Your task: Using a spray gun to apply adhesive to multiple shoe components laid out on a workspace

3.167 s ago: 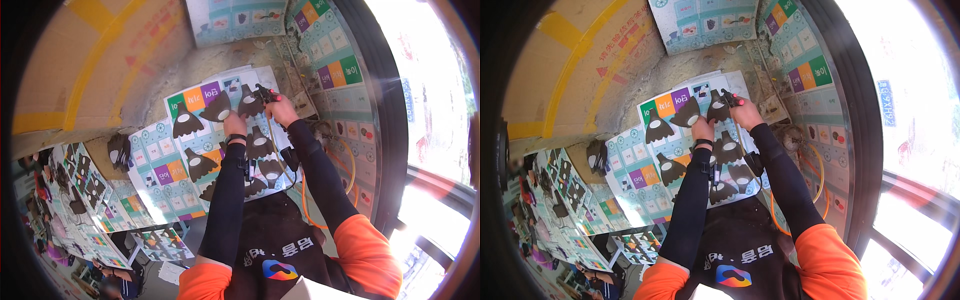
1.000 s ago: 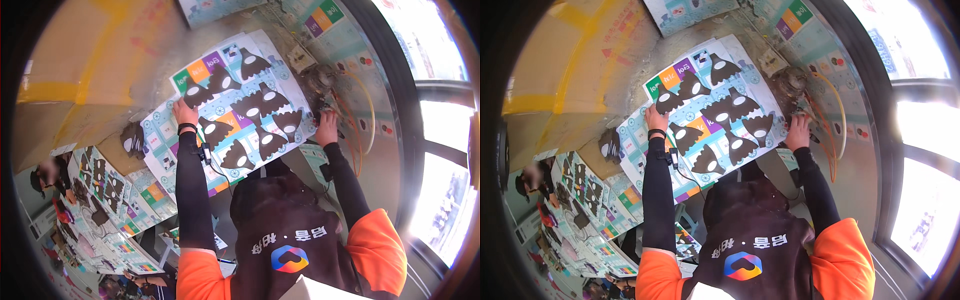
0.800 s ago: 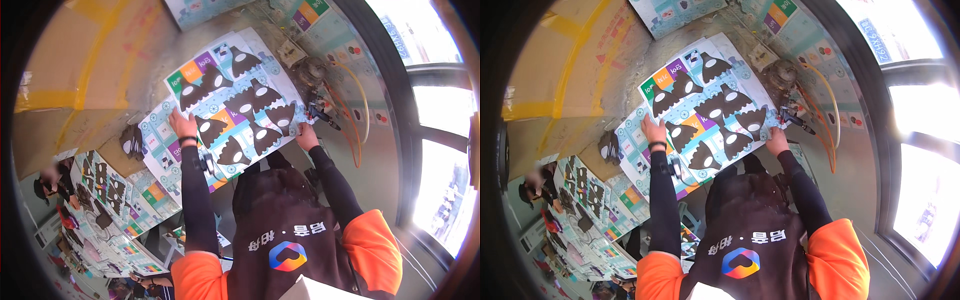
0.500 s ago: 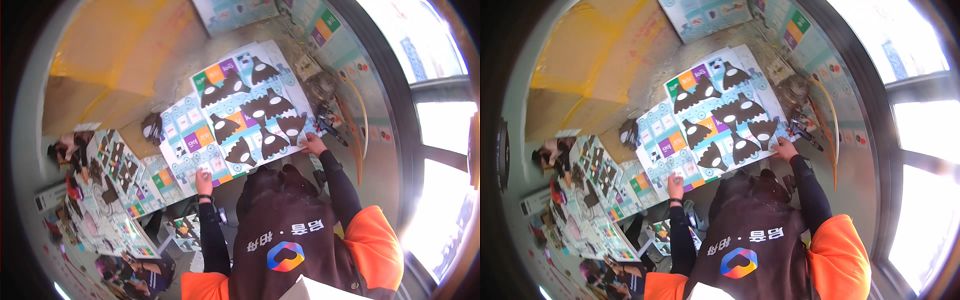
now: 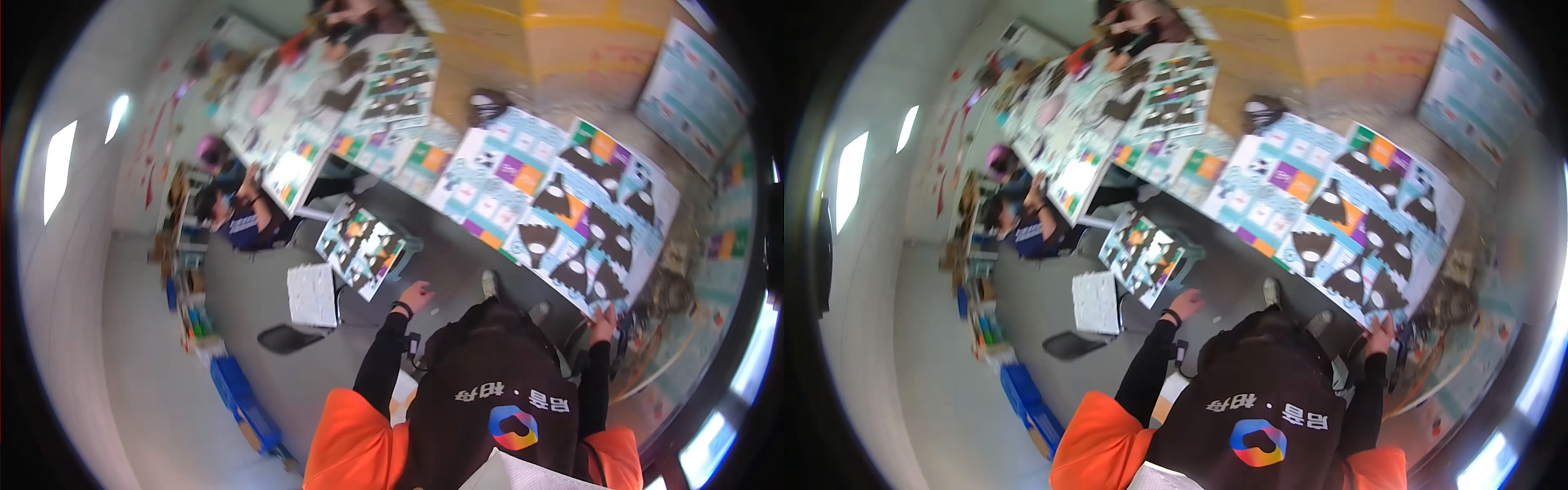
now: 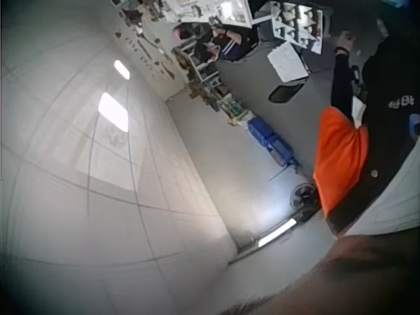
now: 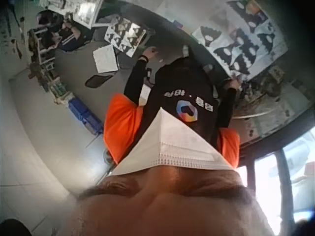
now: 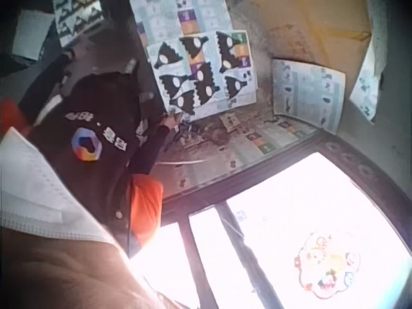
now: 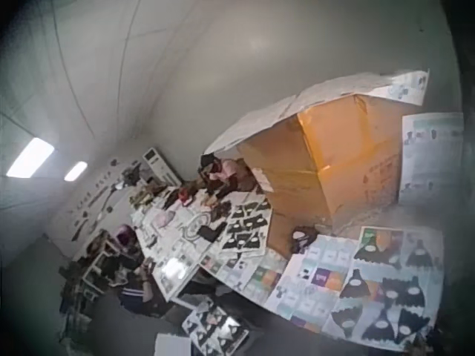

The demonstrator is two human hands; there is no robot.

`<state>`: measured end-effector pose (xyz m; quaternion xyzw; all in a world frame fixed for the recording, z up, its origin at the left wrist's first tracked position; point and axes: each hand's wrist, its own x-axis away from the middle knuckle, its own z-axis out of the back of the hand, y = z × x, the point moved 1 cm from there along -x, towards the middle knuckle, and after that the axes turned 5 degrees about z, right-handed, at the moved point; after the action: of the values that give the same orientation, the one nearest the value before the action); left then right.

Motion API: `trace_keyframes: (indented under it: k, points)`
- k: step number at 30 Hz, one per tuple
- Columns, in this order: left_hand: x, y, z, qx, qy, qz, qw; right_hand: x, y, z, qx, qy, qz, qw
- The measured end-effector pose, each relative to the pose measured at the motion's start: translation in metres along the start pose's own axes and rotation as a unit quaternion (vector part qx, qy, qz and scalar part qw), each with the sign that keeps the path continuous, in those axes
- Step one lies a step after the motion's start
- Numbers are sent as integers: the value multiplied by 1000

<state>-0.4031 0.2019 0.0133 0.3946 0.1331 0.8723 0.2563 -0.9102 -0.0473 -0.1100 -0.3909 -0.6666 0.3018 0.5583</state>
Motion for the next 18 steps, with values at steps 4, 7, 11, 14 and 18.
trace_keyframes:
  k: [4,7,11,14,18]
  points:
    - [28,-26,-2,28,6,36,999,-10,3,9,-42,42,-6,998]
    - [36,-57,-3,49,-11,99,994,-8,-3,-4,-58,39,-15,997]
    - [39,-110,-9,109,-36,183,976,-14,4,2,-39,63,-20,997]
    - [30,-124,-5,165,-48,204,964,-6,11,12,-65,43,7,997]
    - [0,-138,12,236,-39,176,955,29,-8,8,5,32,69,997]
